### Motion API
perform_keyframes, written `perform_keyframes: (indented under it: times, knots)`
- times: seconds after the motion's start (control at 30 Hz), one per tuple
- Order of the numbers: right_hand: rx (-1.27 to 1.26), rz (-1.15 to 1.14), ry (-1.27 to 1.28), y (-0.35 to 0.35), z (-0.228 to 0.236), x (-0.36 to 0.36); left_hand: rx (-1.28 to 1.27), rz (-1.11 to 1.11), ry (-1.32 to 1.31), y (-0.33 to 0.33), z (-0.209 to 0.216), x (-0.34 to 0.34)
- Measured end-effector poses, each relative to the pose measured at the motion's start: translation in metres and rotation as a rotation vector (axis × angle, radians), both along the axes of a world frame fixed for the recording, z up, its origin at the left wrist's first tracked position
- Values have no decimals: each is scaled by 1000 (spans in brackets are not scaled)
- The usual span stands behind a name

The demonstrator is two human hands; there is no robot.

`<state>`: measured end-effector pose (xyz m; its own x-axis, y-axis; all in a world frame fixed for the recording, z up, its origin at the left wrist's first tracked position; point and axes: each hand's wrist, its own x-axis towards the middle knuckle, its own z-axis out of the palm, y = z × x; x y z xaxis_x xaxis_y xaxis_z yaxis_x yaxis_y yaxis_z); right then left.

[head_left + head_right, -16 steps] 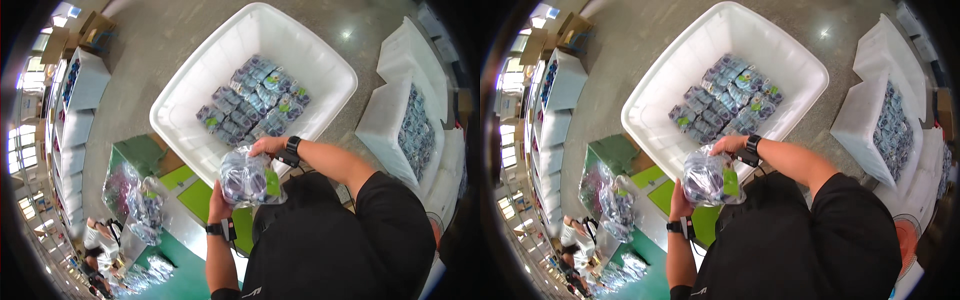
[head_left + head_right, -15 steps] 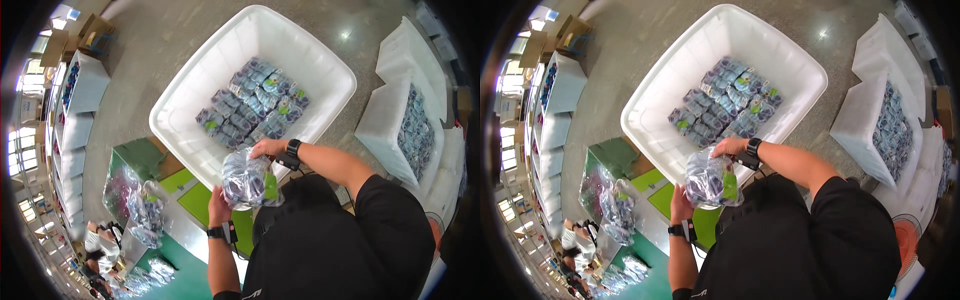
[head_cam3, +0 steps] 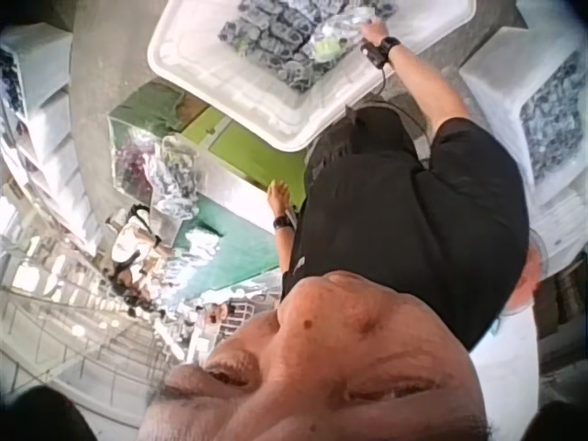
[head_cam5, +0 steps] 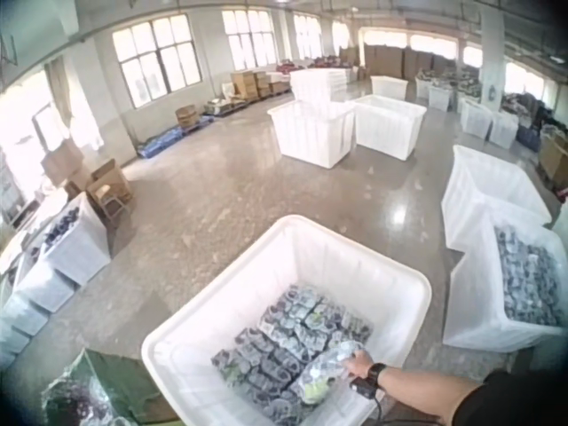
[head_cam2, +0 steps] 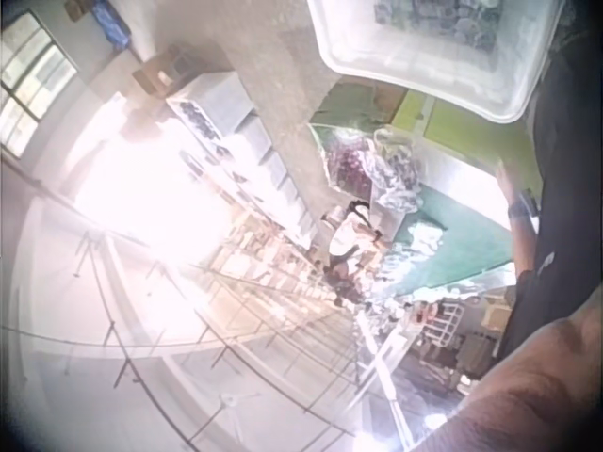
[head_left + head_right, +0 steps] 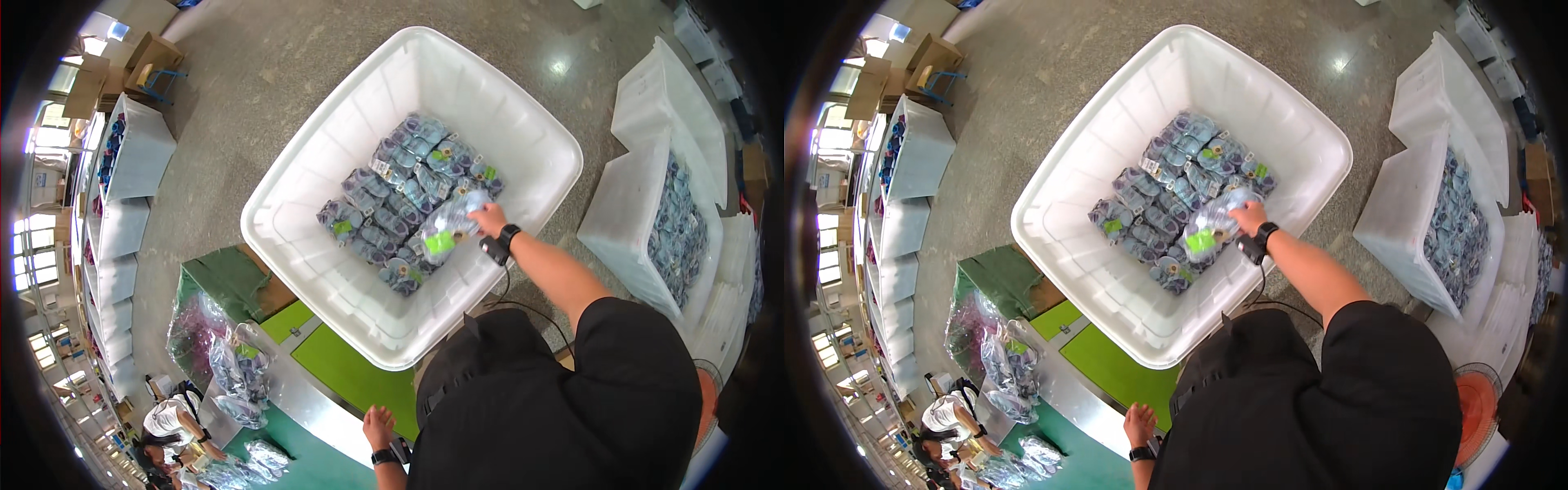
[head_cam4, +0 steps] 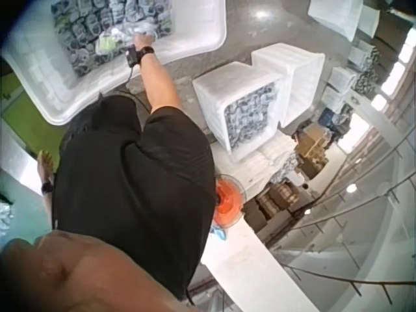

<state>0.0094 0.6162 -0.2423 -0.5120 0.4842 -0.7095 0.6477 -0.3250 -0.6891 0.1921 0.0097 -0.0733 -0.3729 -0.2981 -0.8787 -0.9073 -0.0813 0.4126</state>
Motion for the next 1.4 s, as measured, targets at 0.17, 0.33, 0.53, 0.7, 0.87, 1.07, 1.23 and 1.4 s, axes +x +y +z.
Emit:
perform_keyframes:
  times: [0.17,0.33,0.53,0.7,0.87,1.07,1.23,1.4]
  knots:
    - [-2,-215,157,73,8,-27,-7,82,-10,-6,5,27]
    - [36,-266,-105,74,27,-40,7,77,21,-14,4,35]
    - [-69,-15,-52,46,27,5,72,75,60,-26,-7,28]
    - [-125,59,-95,14,42,43,91,78,74,-48,-21,32]
    - [-81,169,-90,-19,41,76,66,118,69,-80,-38,42]
    - [-129,307,-81,-58,16,109,-20,181,203,-156,-46,45]
    - [-62,402,-161,-123,28,99,-337,178,347,-265,-69,59]
    - [20,512,-176,-196,83,81,-655,198,402,-387,-94,63]
